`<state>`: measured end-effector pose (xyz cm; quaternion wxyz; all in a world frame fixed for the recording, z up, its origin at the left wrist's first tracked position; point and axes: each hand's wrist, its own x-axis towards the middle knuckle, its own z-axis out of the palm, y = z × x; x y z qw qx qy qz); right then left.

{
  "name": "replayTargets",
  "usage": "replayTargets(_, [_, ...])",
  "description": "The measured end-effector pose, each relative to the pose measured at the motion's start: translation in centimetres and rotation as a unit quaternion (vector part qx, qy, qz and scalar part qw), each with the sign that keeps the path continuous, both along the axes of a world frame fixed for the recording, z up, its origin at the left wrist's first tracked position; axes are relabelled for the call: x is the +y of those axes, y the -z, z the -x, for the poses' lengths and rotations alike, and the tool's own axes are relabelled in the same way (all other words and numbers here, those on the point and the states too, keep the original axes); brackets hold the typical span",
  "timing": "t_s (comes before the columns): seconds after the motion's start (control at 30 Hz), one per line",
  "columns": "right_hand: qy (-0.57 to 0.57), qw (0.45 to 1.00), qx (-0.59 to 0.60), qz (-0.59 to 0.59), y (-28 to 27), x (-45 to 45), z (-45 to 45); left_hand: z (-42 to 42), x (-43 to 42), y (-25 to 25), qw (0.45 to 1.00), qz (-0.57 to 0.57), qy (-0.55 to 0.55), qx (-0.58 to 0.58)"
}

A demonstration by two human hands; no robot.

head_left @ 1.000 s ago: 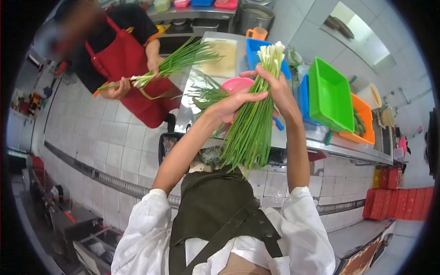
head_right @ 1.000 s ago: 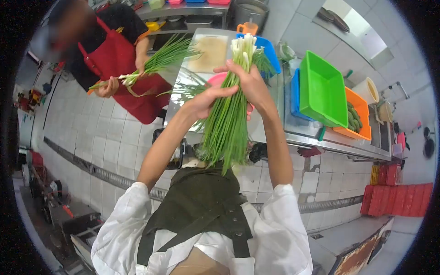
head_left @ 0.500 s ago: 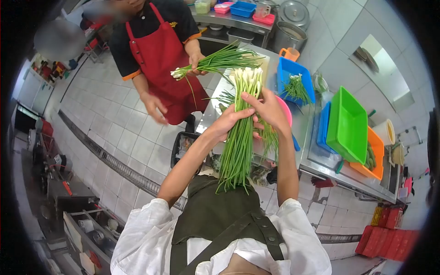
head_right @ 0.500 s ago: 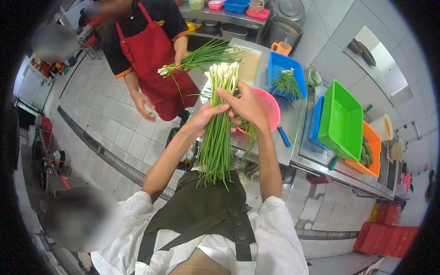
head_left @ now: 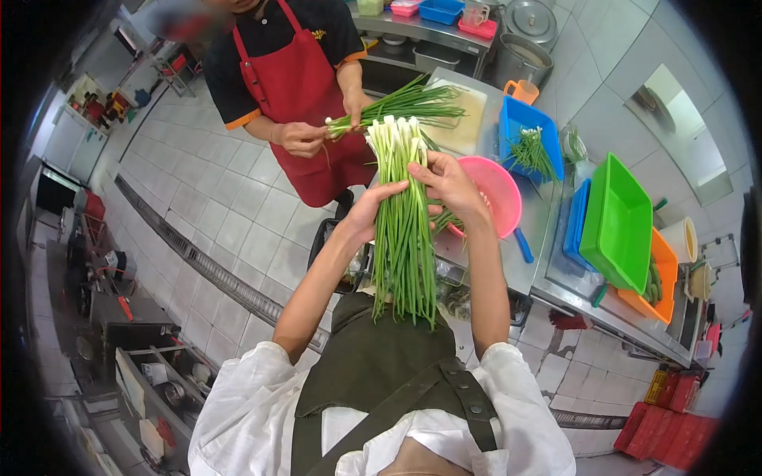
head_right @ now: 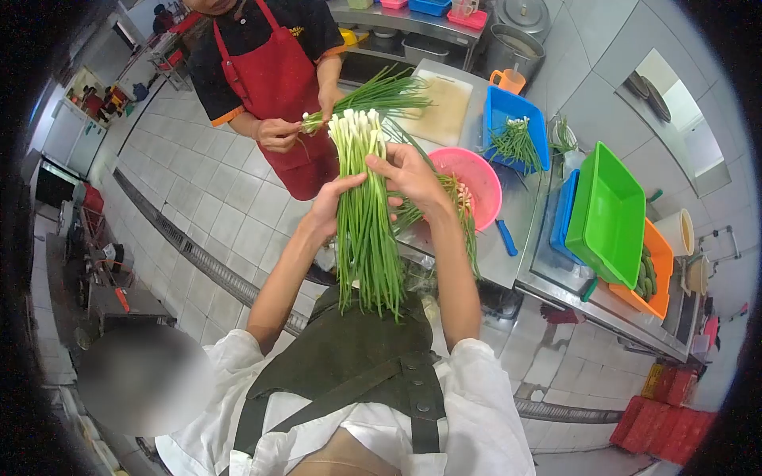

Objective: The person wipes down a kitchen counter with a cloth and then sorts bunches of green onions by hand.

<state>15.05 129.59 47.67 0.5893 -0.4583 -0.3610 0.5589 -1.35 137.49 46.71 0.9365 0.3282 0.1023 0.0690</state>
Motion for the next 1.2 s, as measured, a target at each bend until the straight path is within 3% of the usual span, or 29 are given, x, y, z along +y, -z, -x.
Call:
replayTargets(0.07, [0.028, 0.989, -0.138, -0.053, -0.8, 0.6, 0.9, 0.4, 0.1, 0.1, 1.000, 0.002, -0.007, -0.003])
replayTargets(0.13, [0.041, 0.984, -0.166, -0.054, -1.5, 1.3, 1.4, 0.7, -0.1, 0.3, 0.988, -0.121, -0.098, -0.009])
replayTargets(0.2, [0.052, 0.979, -0.191, -0.049, -1.7, 1.3, 2.4, 1.3, 0.3, -0.2, 0.989, -0.097, -0.107, 0.011])
replayTargets(0.27, [0.172, 0.967, -0.184, -0.035, -2.1, 1.2, 3.7, 1.8, 1.0, -0.8, 0.986, -0.088, -0.144, 0.009])
replayTargets(0.33, [0.154, 0.975, -0.153, -0.045, -1.5, -0.1, 3.8, 2.6, 1.6, -1.1, 0.981, -0.082, -0.174, -0.004])
replayTargets(0.43, [0.040, 0.978, -0.186, -0.091, -0.7, -2.0, 4.7, 4.3, 2.8, -1.4, 0.962, -0.068, -0.262, -0.023])
replayTargets(0.5, [0.015, 0.953, -0.293, -0.073, -1.7, -2.7, 6.3, 5.2, 3.1, -2.0, 0.960, -0.043, -0.276, -0.033])
replayTargets(0.53, [0.012, 0.953, -0.292, -0.076, -1.4, -2.5, 6.6, 5.5, 3.1, -2.3, 0.959, -0.015, -0.281, -0.046])
replayTargets(0.6, [0.008, 0.989, -0.124, -0.077, -0.7, -1.6, 6.8, 6.5, 3.8, -2.0, 0.958, 0.009, -0.280, -0.053])
replayTargets(0.7, [-0.022, 0.992, -0.082, -0.089, 0.0, -1.0, 6.9, 7.5, 4.7, -0.1, 0.953, 0.109, -0.263, -0.103])
replayTargets(0.8, [-0.034, 0.994, -0.055, -0.091, 0.2, -1.0, 6.9, 7.7, 4.9, 0.9, 0.948, 0.139, -0.274, -0.086])
replayTargets(0.87, [-0.044, 0.998, 0.033, -0.039, 0.6, -1.3, 6.6, 7.9, 4.5, 0.3, 0.944, 0.127, -0.295, -0.072])
replayTargets(0.9, [-0.049, 0.998, 0.032, -0.037, 0.9, -1.3, 6.8, 8.0, 4.3, 0.0, 0.946, 0.088, -0.310, -0.041])
replayTargets(0.97, [-0.009, 0.968, -0.168, -0.186, 1.6, -1.3, 7.8, 8.4, 3.8, -0.2, 0.943, 0.053, -0.328, -0.005])
replayTargets(1.0, [-0.012, 0.969, -0.165, -0.184, 1.6, -1.4, 8.1, 8.5, 3.9, -0.2, 0.945, 0.036, -0.326, 0.002])
replayTargets(1.07, [-0.044, 0.984, -0.162, -0.066, 1.0, -1.6, 8.8, 8.9, 3.6, -0.4, 0.945, 0.025, -0.326, 0.010])
replayTargets(1.2, [-0.079, 0.991, -0.084, -0.069, 2.1, -0.7, 8.0, 9.9, 3.3, -0.7, 0.953, 0.029, -0.303, 0.012])
